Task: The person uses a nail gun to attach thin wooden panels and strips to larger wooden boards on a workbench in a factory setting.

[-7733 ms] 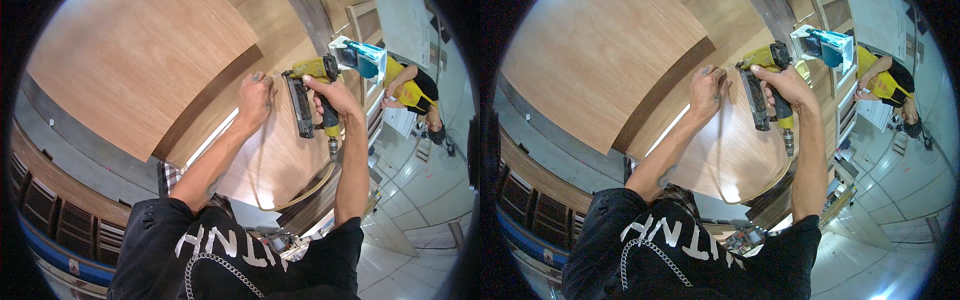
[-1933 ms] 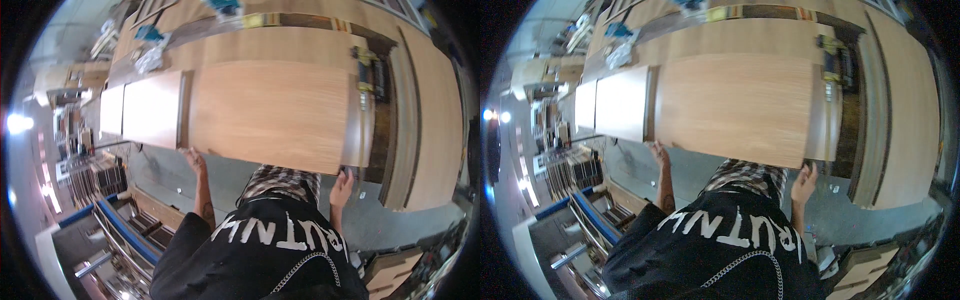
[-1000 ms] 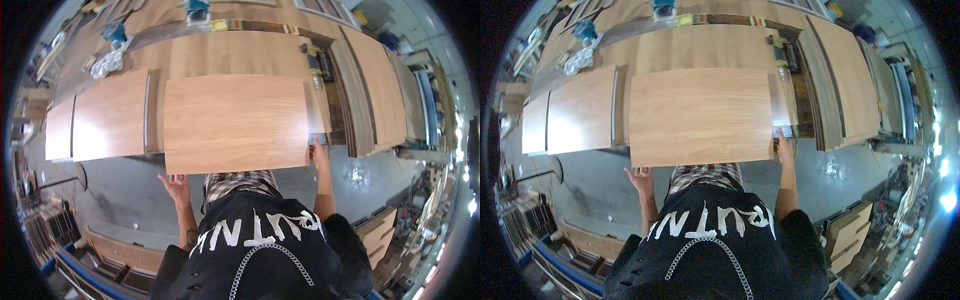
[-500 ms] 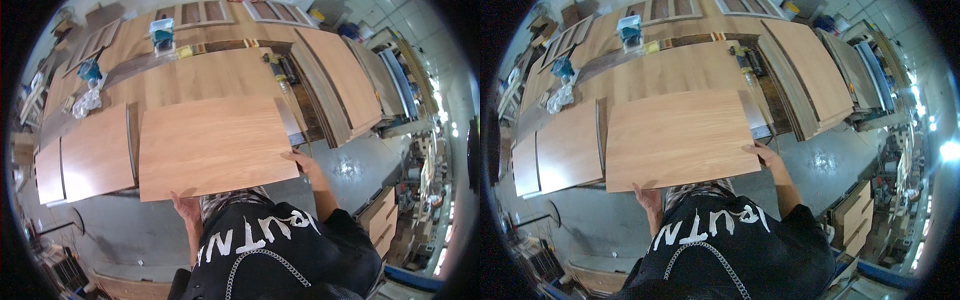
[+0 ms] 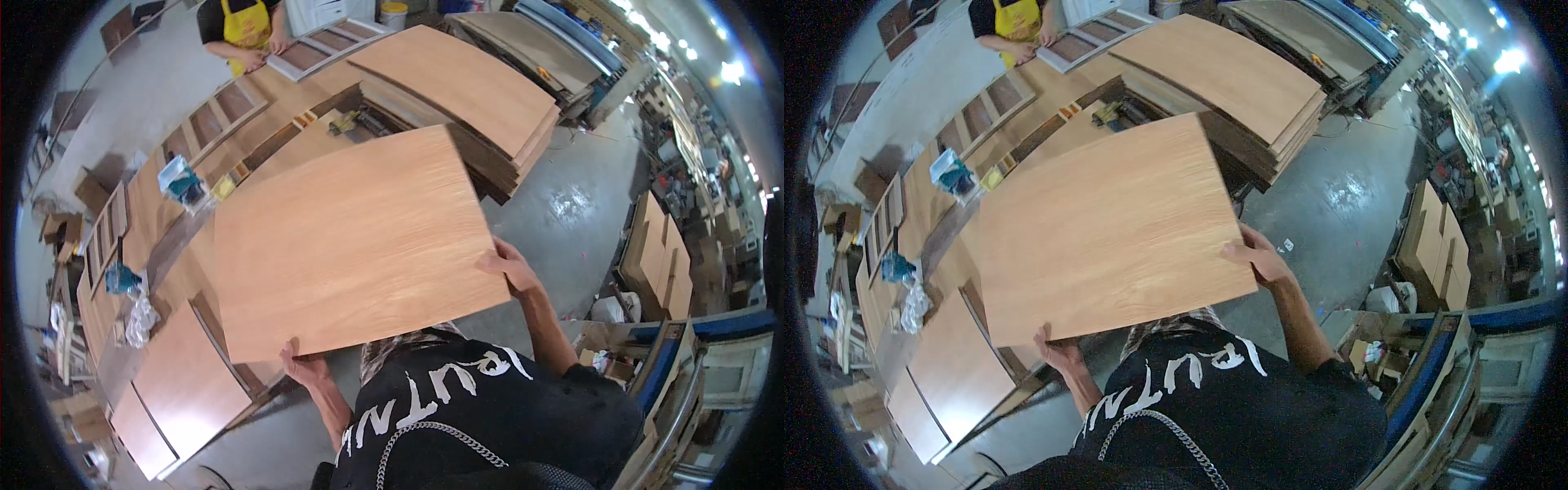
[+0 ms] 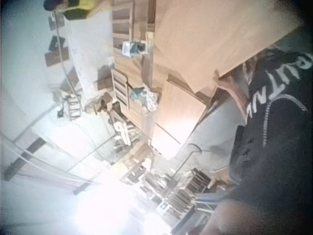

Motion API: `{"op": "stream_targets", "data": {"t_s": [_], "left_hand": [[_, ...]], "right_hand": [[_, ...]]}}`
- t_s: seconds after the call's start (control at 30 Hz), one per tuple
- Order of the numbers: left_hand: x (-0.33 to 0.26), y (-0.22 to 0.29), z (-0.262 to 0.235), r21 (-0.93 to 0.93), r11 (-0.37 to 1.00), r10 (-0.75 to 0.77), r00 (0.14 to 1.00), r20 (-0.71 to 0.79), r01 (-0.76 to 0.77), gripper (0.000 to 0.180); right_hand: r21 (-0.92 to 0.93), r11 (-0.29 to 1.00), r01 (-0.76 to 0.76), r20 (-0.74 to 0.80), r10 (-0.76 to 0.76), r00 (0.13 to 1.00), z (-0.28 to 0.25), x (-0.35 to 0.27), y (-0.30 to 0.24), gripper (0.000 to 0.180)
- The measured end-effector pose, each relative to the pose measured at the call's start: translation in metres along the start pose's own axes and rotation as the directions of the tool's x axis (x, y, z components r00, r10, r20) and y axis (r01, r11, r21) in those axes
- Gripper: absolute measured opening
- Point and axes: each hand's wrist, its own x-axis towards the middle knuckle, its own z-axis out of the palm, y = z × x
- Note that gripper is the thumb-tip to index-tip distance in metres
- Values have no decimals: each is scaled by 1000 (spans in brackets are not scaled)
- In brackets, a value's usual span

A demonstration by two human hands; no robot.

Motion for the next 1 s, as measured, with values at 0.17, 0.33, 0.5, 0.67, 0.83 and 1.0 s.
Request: {"op": "stream_targets", "data": {"t_s": [0.17, 0.33, 0.5, 0.67, 0.83, 1.0], "left_hand": [[44, -52, 138, -1, 991, -133, 965, 226, 137, 40], [77, -144, 248, 119, 923, -384, 861, 334, 365, 25], [118, -242, 291, 220, 868, -496, 747, 443, 446, 22], [131, -284, 320, 290, 840, -542, 724, 426, 459, 29], [185, -313, 365, 286, 923, -366, 819, 442, 258, 38], [208, -312, 403, 630, 763, -239, 969, 69, 143, 84]], "right_hand": [[-15, 974, 225, -305, -219, 927, -63, -43, -21, 66], [11, 937, 349, -488, -300, 820, -119, -64, -6, 72], [39, 899, 436, -641, -312, 701, -157, -45, 20, 71], [106, 918, 382, -685, -211, 697, -195, -16, 35, 66], [117, 926, 359, -620, -214, 755, -188, 41, -14, 57], [181, 970, 163, -389, -82, 918, -245, 99, -21, 51]]}}
